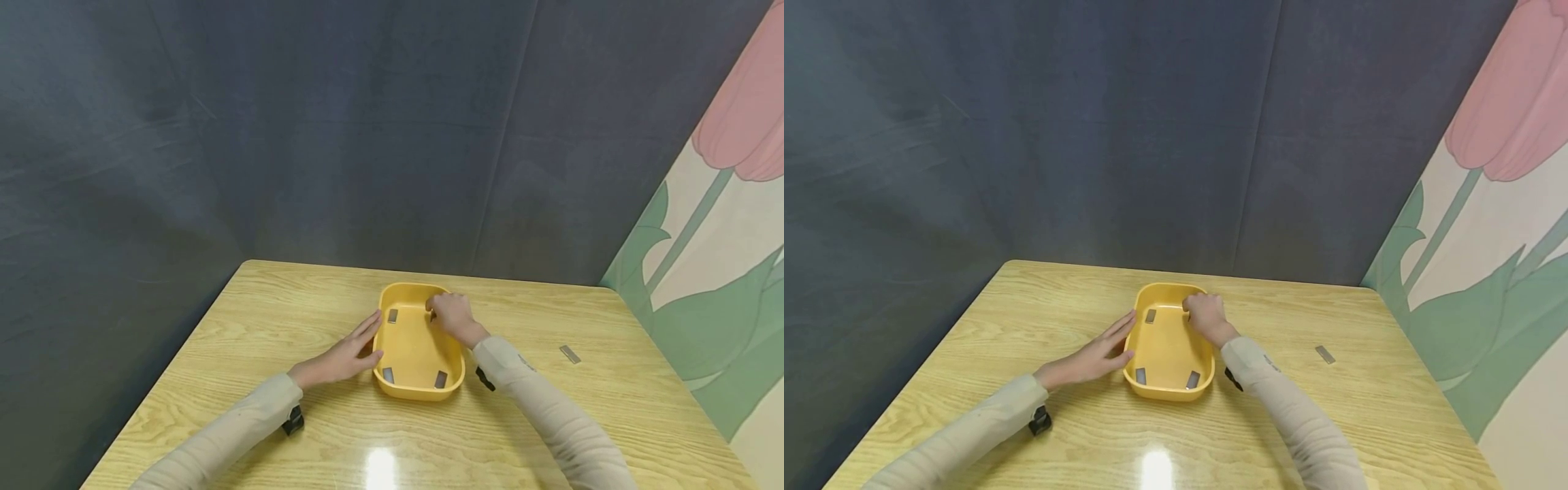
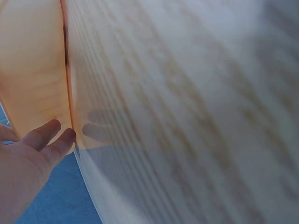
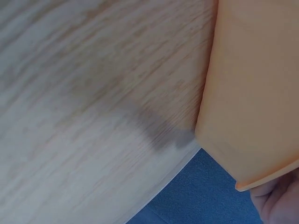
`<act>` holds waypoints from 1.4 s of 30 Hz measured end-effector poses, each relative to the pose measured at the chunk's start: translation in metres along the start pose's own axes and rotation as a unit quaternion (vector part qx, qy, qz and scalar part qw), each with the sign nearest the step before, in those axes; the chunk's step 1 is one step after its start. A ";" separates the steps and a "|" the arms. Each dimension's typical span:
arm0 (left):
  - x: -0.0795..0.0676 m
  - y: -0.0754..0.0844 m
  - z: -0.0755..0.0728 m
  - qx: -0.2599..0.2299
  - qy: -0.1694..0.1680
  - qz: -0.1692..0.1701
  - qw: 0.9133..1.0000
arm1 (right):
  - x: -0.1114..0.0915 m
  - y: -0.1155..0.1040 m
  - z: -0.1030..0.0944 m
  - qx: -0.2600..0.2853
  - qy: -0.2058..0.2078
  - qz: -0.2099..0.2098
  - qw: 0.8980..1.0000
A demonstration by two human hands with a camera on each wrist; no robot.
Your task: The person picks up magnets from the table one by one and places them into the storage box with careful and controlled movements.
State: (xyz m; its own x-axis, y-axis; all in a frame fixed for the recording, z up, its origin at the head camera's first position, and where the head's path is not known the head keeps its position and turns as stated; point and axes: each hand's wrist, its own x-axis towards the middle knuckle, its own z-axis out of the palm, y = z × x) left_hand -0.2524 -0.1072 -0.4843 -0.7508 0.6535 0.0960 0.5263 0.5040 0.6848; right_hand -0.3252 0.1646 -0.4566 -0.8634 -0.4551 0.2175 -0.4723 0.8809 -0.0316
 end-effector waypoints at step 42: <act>-0.002 -0.001 -0.002 -0.005 -0.014 0.002 1.000 | -0.009 0.005 -0.005 0.128 0.040 -0.028 0.991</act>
State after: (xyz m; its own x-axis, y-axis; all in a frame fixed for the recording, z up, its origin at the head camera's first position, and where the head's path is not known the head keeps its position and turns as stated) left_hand -0.2525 -0.1099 -0.4843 -0.7368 0.6716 0.0784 0.5251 0.4953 0.6921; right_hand -0.3188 0.1739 -0.4538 -0.8229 -0.4814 0.3018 -0.5570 0.7884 -0.2611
